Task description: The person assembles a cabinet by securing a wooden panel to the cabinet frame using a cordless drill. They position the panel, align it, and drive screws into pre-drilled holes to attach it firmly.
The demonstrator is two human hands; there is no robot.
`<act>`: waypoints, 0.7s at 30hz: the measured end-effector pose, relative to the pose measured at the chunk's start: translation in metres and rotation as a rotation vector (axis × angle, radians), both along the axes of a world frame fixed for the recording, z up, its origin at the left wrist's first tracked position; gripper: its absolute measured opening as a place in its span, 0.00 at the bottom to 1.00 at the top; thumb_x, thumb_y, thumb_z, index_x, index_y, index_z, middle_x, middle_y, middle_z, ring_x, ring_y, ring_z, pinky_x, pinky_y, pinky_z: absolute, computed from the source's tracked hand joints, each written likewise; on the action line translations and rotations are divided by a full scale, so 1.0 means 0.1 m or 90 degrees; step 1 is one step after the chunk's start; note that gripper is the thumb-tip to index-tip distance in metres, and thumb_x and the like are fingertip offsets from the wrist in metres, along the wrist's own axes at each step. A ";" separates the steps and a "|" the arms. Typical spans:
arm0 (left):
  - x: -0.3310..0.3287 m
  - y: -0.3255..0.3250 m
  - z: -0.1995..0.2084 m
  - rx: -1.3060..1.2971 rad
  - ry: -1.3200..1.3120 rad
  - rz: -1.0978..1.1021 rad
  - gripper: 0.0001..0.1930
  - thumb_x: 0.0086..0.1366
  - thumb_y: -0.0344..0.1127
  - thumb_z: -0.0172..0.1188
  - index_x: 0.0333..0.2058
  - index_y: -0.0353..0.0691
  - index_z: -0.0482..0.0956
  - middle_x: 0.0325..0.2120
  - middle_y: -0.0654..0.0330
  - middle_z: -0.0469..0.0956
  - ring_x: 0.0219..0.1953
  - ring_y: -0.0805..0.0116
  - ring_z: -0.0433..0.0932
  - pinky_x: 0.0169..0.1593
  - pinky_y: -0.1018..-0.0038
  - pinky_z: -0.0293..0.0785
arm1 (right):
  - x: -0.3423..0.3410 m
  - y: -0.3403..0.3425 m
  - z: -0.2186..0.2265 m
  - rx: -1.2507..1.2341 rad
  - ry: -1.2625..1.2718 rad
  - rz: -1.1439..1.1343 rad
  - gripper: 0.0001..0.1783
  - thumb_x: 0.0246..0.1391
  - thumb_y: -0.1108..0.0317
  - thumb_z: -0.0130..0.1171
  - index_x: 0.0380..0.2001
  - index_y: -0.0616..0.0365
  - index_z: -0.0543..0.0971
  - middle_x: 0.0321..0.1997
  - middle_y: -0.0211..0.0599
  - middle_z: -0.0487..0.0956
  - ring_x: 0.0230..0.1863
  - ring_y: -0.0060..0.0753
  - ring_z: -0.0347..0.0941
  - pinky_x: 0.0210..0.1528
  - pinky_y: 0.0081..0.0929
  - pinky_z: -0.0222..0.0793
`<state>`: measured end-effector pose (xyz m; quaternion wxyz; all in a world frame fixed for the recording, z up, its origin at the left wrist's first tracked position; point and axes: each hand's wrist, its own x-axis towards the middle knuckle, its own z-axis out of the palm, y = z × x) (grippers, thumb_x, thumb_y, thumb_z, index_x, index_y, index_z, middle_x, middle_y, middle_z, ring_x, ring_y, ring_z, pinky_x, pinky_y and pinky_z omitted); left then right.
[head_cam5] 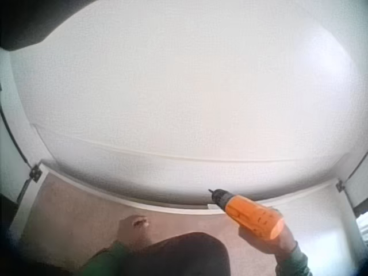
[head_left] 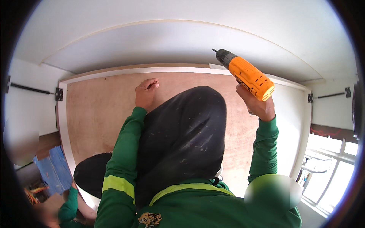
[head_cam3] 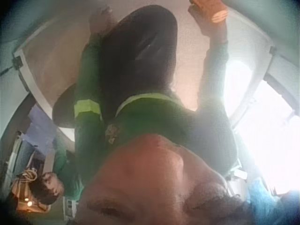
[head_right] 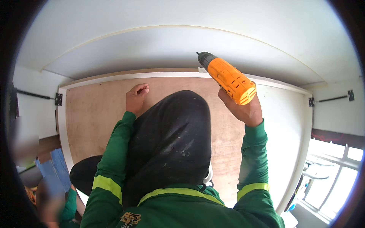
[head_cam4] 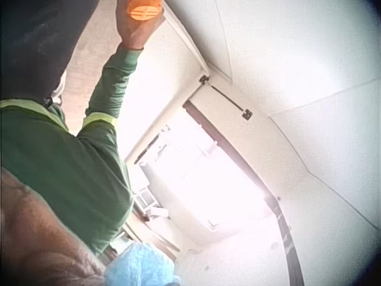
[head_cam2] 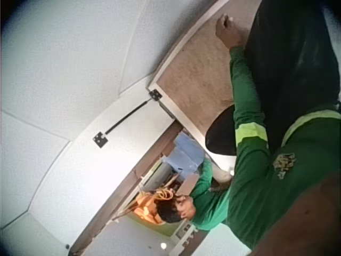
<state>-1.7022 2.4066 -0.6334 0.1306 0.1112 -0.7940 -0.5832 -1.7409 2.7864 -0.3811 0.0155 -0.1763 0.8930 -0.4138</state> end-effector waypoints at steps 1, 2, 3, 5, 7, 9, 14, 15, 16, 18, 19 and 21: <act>-0.04 0.07 0.01 -0.011 0.036 -0.023 0.09 0.67 0.29 0.70 0.45 0.37 0.89 0.40 0.57 0.86 0.41 0.63 0.84 0.47 0.69 0.81 | 0.03 0.06 -0.01 0.000 0.002 -0.023 0.20 0.56 0.70 0.70 0.51 0.63 0.82 0.36 0.36 0.85 0.34 0.29 0.81 0.40 0.29 0.79; -0.07 0.11 0.02 -0.014 0.058 -0.040 0.08 0.67 0.29 0.70 0.44 0.37 0.89 0.39 0.58 0.86 0.41 0.64 0.84 0.47 0.70 0.81 | 0.04 0.11 -0.02 -0.019 -0.034 -0.061 0.19 0.57 0.71 0.70 0.51 0.63 0.82 0.37 0.35 0.85 0.34 0.27 0.81 0.40 0.27 0.79; -0.11 0.17 0.04 -0.019 0.056 -0.053 0.08 0.67 0.29 0.70 0.43 0.37 0.89 0.39 0.59 0.86 0.41 0.64 0.85 0.47 0.70 0.81 | 0.07 0.17 -0.02 -0.047 -0.059 -0.085 0.18 0.57 0.72 0.69 0.51 0.62 0.83 0.37 0.33 0.85 0.35 0.25 0.81 0.41 0.26 0.80; -0.19 0.31 0.09 0.017 0.026 -0.073 0.06 0.68 0.29 0.69 0.42 0.36 0.89 0.39 0.59 0.86 0.42 0.65 0.85 0.47 0.70 0.81 | 0.11 0.29 -0.03 -0.068 -0.089 -0.131 0.17 0.58 0.72 0.69 0.51 0.61 0.83 0.41 0.33 0.85 0.35 0.24 0.81 0.40 0.25 0.81; -0.29 0.43 0.15 -0.039 0.010 -0.114 0.06 0.68 0.29 0.68 0.42 0.36 0.89 0.38 0.57 0.87 0.41 0.64 0.85 0.47 0.70 0.81 | 0.15 0.43 -0.03 -0.075 -0.079 -0.175 0.18 0.58 0.72 0.69 0.51 0.61 0.83 0.41 0.34 0.85 0.35 0.25 0.81 0.39 0.25 0.80; -0.38 0.57 0.18 -0.063 0.027 -0.150 0.06 0.68 0.30 0.68 0.42 0.36 0.89 0.38 0.56 0.87 0.40 0.63 0.85 0.46 0.69 0.81 | 0.19 0.55 -0.06 -0.078 -0.075 -0.227 0.17 0.57 0.71 0.69 0.50 0.62 0.83 0.42 0.35 0.86 0.34 0.25 0.81 0.37 0.25 0.80; -0.52 0.76 0.17 -0.182 0.098 -0.215 0.06 0.68 0.32 0.70 0.40 0.37 0.89 0.38 0.58 0.88 0.38 0.59 0.86 0.44 0.66 0.82 | 0.34 0.79 -0.14 -0.113 -0.125 -0.323 0.18 0.55 0.71 0.68 0.50 0.62 0.83 0.43 0.36 0.85 0.32 0.27 0.82 0.36 0.28 0.82; -0.53 0.76 0.16 -0.192 0.077 -0.206 0.06 0.67 0.32 0.70 0.40 0.37 0.89 0.39 0.59 0.88 0.38 0.59 0.86 0.44 0.66 0.82 | 0.37 0.82 -0.15 -0.119 -0.129 -0.328 0.18 0.55 0.71 0.67 0.50 0.61 0.83 0.44 0.36 0.85 0.32 0.28 0.82 0.36 0.28 0.82; -0.54 0.77 0.14 -0.196 0.057 -0.202 0.06 0.67 0.33 0.70 0.39 0.38 0.89 0.39 0.60 0.89 0.38 0.59 0.86 0.44 0.66 0.82 | 0.40 0.85 -0.17 -0.122 -0.131 -0.334 0.18 0.55 0.71 0.67 0.50 0.61 0.83 0.44 0.36 0.85 0.32 0.28 0.82 0.36 0.28 0.82; -0.57 0.78 0.12 -0.173 0.068 -0.200 0.06 0.67 0.33 0.71 0.39 0.39 0.89 0.39 0.61 0.89 0.38 0.59 0.86 0.43 0.66 0.83 | 0.46 0.88 -0.22 -0.128 -0.172 -0.369 0.18 0.55 0.72 0.65 0.50 0.61 0.82 0.44 0.36 0.84 0.31 0.28 0.81 0.35 0.29 0.81; -0.59 0.80 0.10 -0.148 0.096 -0.198 0.06 0.67 0.34 0.71 0.39 0.40 0.89 0.39 0.62 0.89 0.37 0.60 0.86 0.43 0.67 0.83 | 0.48 0.88 -0.25 -0.135 -0.196 -0.380 0.18 0.55 0.73 0.65 0.50 0.61 0.82 0.44 0.36 0.84 0.31 0.27 0.81 0.35 0.29 0.81; -0.60 0.82 0.10 -0.138 0.112 -0.182 0.06 0.67 0.34 0.71 0.39 0.40 0.90 0.38 0.62 0.89 0.36 0.60 0.86 0.42 0.67 0.83 | 0.50 0.86 -0.34 -0.153 -0.229 -0.367 0.19 0.55 0.73 0.65 0.51 0.61 0.81 0.44 0.36 0.83 0.32 0.27 0.80 0.35 0.30 0.81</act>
